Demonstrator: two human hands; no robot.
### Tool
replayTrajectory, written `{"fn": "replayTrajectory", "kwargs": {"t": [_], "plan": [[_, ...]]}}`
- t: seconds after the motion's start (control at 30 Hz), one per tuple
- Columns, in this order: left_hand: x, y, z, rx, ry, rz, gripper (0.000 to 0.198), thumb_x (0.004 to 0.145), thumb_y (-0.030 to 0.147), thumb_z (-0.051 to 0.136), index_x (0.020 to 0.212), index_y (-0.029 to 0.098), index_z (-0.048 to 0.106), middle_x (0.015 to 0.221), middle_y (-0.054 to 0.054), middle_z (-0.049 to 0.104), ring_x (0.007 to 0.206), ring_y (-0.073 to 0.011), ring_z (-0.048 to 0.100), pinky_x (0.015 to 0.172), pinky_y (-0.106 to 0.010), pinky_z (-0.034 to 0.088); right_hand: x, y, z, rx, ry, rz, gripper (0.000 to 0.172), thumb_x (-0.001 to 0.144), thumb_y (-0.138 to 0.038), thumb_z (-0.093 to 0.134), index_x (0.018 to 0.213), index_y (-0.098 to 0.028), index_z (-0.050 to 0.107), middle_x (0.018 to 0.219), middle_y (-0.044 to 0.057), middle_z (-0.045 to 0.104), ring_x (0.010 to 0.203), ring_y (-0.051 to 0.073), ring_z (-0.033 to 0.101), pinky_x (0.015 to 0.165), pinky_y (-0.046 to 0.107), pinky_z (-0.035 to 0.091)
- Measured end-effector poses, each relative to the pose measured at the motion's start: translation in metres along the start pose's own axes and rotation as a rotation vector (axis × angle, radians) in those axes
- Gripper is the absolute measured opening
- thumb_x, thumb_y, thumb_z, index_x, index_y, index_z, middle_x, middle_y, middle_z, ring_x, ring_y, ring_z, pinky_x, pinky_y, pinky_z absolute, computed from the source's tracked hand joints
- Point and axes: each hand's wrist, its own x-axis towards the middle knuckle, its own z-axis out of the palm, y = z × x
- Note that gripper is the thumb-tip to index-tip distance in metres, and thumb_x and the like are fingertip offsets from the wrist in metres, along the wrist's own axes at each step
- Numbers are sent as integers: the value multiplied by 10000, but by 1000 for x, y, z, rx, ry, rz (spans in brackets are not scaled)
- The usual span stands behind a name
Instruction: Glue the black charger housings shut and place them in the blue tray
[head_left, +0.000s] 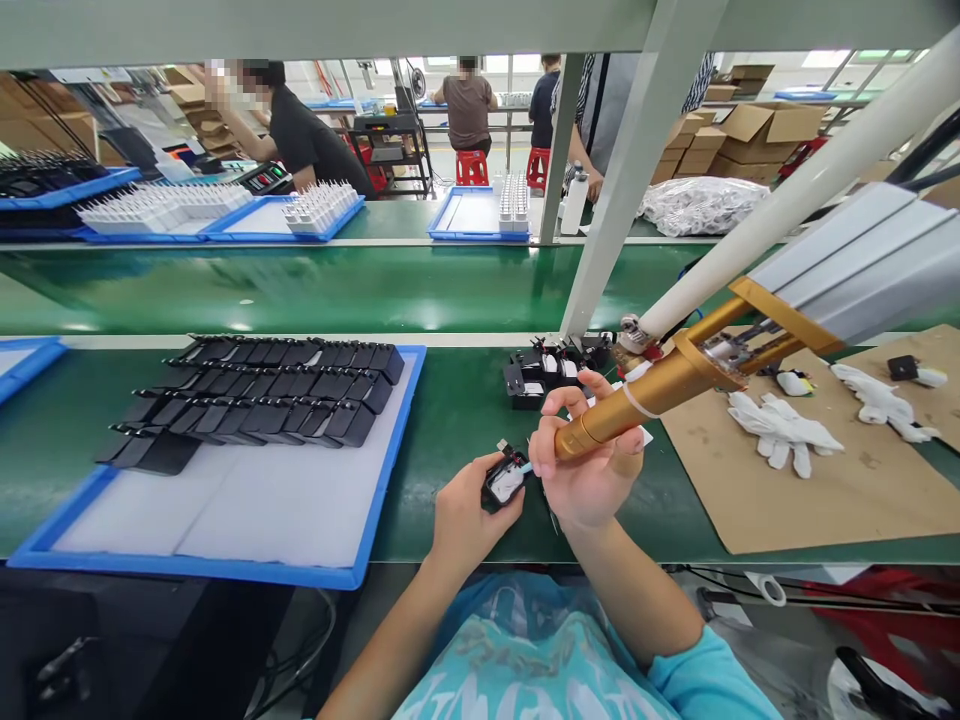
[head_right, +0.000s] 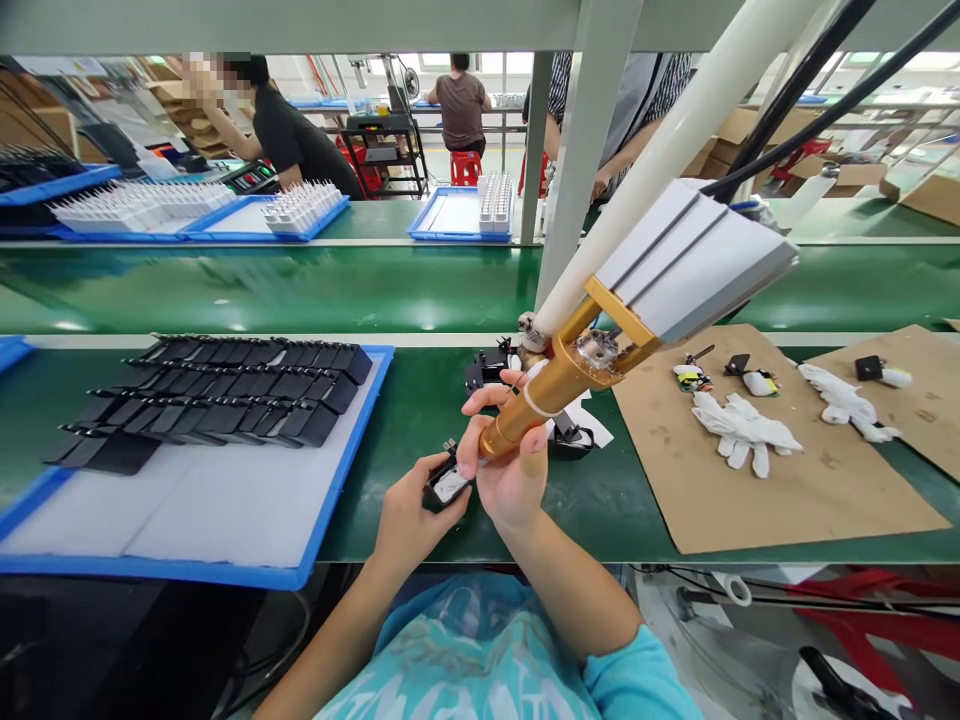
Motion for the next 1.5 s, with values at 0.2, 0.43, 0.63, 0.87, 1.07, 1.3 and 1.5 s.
{"fn": "replayTrajectory", "kwargs": {"t": [0.2, 0.43, 0.63, 0.87, 1.07, 1.3, 1.5], "plan": [[3, 5, 8, -93, 21, 53, 333, 735, 226, 698, 1047, 191, 588, 934, -31, 723, 741, -153, 675, 658, -240, 520, -1, 4, 5, 6, -29, -3, 475, 811, -657, 498, 1113, -291, 500, 852, -24, 602, 332, 54, 474, 296, 212, 356], [5, 9, 11, -174, 56, 145, 358, 744, 235, 700, 1079, 195, 581, 944, -33, 728, 775, -164, 686, 682, -250, 530, -5, 3, 5, 41, -79, -3, 385, 816, -642, 512, 925, -272, 519, 871, -34, 609, 333, 55, 500, 293, 199, 331], [7, 5, 7, -101, 7, 153, 352, 764, 261, 694, 1091, 196, 583, 966, -38, 733, 817, -183, 700, 711, -264, 536, -3, 4, 5, 87, -48, -7, 470, 801, -677, 489, 1046, -278, 528, 859, -23, 609, 327, 64, 491, 294, 214, 313], [12, -36, -11, 155, -160, 4, 354, 836, 347, 635, 1162, 222, 578, 1120, -67, 697, 975, -243, 676, 817, -343, 526, 3, 1, -2, 45, 33, 8, 511, 792, -708, 446, 1068, -284, 522, 812, -29, 602, 332, 74, 483, 315, 232, 337], [22, -58, -29, -59, -252, -192, 451, 885, 485, 540, 1251, 224, 572, 1299, -76, 618, 1206, -261, 566, 1034, -406, 431, 6, -4, -16, 45, 81, -17, 461, 813, -659, 465, 1063, -284, 559, 787, -36, 611, 328, 73, 479, 313, 226, 351], [44, -45, -22, -304, -223, -339, 464, 962, 497, 375, 1202, 202, 641, 1153, -71, 709, 1133, -238, 628, 1006, -391, 472, 7, -6, -22, 42, 86, -18, 437, 806, -641, 492, 1048, -286, 572, 767, -44, 606, 320, 75, 480, 317, 224, 360], [34, -33, -27, 56, -100, 56, 266, 907, 349, 562, 1129, 255, 673, 1085, -45, 727, 979, -205, 682, 872, -337, 545, 7, -8, -25, 22, 92, -3, 428, 809, -646, 482, 1037, -290, 552, 750, -46, 599, 316, 77, 471, 321, 227, 359]]}}
